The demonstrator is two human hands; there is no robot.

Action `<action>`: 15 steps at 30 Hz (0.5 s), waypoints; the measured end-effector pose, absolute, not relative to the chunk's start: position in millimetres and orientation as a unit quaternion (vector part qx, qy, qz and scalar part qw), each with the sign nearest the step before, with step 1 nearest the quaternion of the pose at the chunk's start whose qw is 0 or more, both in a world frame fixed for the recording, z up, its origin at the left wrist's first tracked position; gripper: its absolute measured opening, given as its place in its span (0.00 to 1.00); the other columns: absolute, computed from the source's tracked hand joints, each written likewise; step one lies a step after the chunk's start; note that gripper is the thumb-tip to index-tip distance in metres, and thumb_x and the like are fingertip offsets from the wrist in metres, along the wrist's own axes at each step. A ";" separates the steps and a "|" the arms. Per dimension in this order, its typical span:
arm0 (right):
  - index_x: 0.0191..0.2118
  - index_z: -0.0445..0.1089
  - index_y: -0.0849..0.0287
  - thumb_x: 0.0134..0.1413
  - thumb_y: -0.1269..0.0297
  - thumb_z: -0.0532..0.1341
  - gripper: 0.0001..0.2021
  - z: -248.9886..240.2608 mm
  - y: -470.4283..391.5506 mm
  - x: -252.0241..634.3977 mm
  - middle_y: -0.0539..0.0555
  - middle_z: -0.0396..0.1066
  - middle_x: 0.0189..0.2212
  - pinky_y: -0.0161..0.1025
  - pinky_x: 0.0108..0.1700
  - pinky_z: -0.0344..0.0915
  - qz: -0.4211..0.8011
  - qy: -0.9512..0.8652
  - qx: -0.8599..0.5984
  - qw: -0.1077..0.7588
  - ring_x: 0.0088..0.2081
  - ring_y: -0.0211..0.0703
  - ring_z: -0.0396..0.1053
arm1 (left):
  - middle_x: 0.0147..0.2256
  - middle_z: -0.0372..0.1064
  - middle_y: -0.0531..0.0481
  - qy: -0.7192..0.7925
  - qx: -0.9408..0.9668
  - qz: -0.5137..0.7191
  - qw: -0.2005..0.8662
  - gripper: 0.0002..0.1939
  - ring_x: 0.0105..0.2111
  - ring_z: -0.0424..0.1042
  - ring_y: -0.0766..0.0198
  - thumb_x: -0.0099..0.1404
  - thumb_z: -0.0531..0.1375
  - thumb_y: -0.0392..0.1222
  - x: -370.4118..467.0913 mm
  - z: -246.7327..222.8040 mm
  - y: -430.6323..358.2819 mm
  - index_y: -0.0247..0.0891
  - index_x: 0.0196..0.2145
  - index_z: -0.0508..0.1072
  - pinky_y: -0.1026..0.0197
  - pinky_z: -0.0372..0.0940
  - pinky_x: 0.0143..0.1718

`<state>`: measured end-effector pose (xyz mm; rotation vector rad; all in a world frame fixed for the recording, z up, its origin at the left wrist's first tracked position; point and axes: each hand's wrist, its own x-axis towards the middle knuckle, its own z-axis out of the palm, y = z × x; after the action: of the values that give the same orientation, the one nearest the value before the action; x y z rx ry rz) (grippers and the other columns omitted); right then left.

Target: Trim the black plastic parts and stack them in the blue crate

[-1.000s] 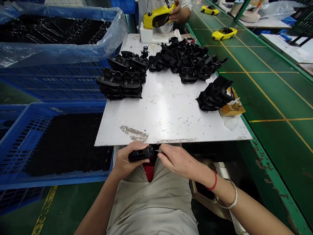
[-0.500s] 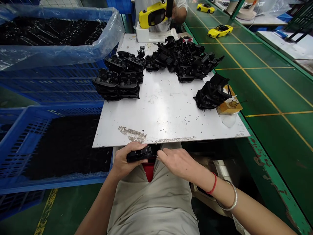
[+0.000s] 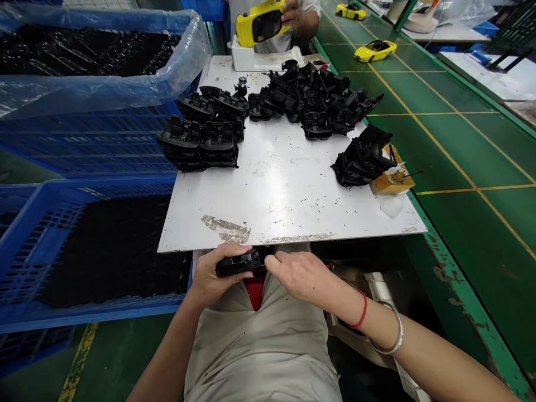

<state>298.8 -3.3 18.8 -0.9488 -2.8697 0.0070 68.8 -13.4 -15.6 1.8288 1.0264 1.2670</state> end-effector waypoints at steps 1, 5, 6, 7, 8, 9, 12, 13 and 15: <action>0.31 0.57 0.57 0.51 0.84 0.43 0.14 18.0 -3.2 298.5 0.46 0.54 0.21 0.38 0.20 0.36 0.004 -0.947 -0.314 0.059 0.20 0.37 0.39 | 0.42 0.79 0.42 0.394 0.704 0.484 0.340 0.18 0.42 0.78 0.56 0.57 0.70 0.42 68.7 -15.2 -13.4 0.39 0.45 0.76 0.53 0.74 0.45; 0.32 0.57 0.57 0.60 0.79 0.43 0.13 14.7 -4.4 297.5 0.47 0.57 0.22 0.37 0.20 0.37 0.070 -0.935 -0.337 0.082 0.19 0.35 0.43 | 0.42 0.79 0.42 0.397 0.700 0.486 0.342 0.18 0.42 0.78 0.56 0.57 0.70 0.43 69.2 -14.0 -13.2 0.39 0.45 0.75 0.55 0.75 0.44; 0.33 0.57 0.57 0.64 0.74 0.43 0.12 14.7 -5.4 297.1 0.46 0.58 0.22 0.36 0.20 0.39 0.117 -0.924 -0.352 0.097 0.19 0.34 0.46 | 0.41 0.79 0.42 0.397 0.696 0.491 0.341 0.18 0.42 0.78 0.56 0.57 0.70 0.43 69.7 -14.1 -13.4 0.39 0.45 0.75 0.55 0.75 0.44; 0.33 0.57 0.56 0.67 0.70 0.44 0.11 15.2 -6.8 296.6 0.45 0.58 0.22 0.34 0.21 0.42 0.172 -0.903 -0.375 0.118 0.19 0.34 0.49 | 0.42 0.79 0.42 0.399 0.694 0.495 0.338 0.18 0.43 0.78 0.56 0.57 0.70 0.43 70.4 -14.3 -13.6 0.38 0.45 0.75 0.55 0.75 0.44; 0.34 0.57 0.56 0.69 0.65 0.45 0.11 16.2 -8.5 295.9 0.45 0.58 0.22 0.33 0.21 0.46 0.226 -0.874 -0.405 0.144 0.20 0.33 0.51 | 0.42 0.79 0.42 0.400 0.694 0.498 0.332 0.18 0.43 0.78 0.56 0.57 0.70 0.44 71.1 -14.8 -14.1 0.38 0.45 0.75 0.54 0.75 0.44; 0.34 0.57 0.56 0.70 0.62 0.46 0.11 17.7 -10.8 295.0 0.44 0.59 0.21 0.33 0.22 0.50 0.274 -0.838 -0.438 0.174 0.20 0.33 0.54 | 0.42 0.79 0.42 0.402 0.695 0.499 0.325 0.19 0.43 0.78 0.56 0.58 0.70 0.44 71.9 -15.4 -14.9 0.39 0.45 0.74 0.54 0.75 0.44; 0.35 0.60 0.55 0.70 0.57 0.46 0.13 22.7 -19.8 290.3 0.46 0.63 0.22 0.34 0.27 0.58 0.379 -0.739 -0.504 0.239 0.23 0.36 0.61 | 0.42 0.79 0.43 0.416 0.698 0.503 0.293 0.19 0.43 0.78 0.55 0.58 0.69 0.45 75.8 -17.7 -19.8 0.39 0.45 0.74 0.53 0.75 0.45; 0.37 0.61 0.56 0.69 0.56 0.48 0.12 23.8 -23.4 287.9 0.47 0.66 0.23 0.35 0.29 0.60 0.410 -0.718 -0.504 0.249 0.25 0.37 0.63 | 0.42 0.78 0.43 0.427 0.696 0.506 0.278 0.18 0.43 0.78 0.55 0.58 0.69 0.44 77.9 -18.5 -22.8 0.39 0.46 0.74 0.53 0.75 0.45; 0.43 0.62 0.56 0.67 0.55 0.50 0.11 23.9 -30.8 281.5 0.50 0.72 0.27 0.37 0.33 0.64 0.466 -0.688 -0.491 0.260 0.30 0.40 0.68 | 0.42 0.78 0.44 0.465 0.683 0.509 0.242 0.18 0.44 0.77 0.55 0.59 0.68 0.43 84.4 -20.0 -31.1 0.40 0.46 0.73 0.53 0.75 0.46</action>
<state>281.5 -30.8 23.9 -1.3308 -1.8642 1.2630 84.4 -31.1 -20.0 1.8666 1.2716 1.3916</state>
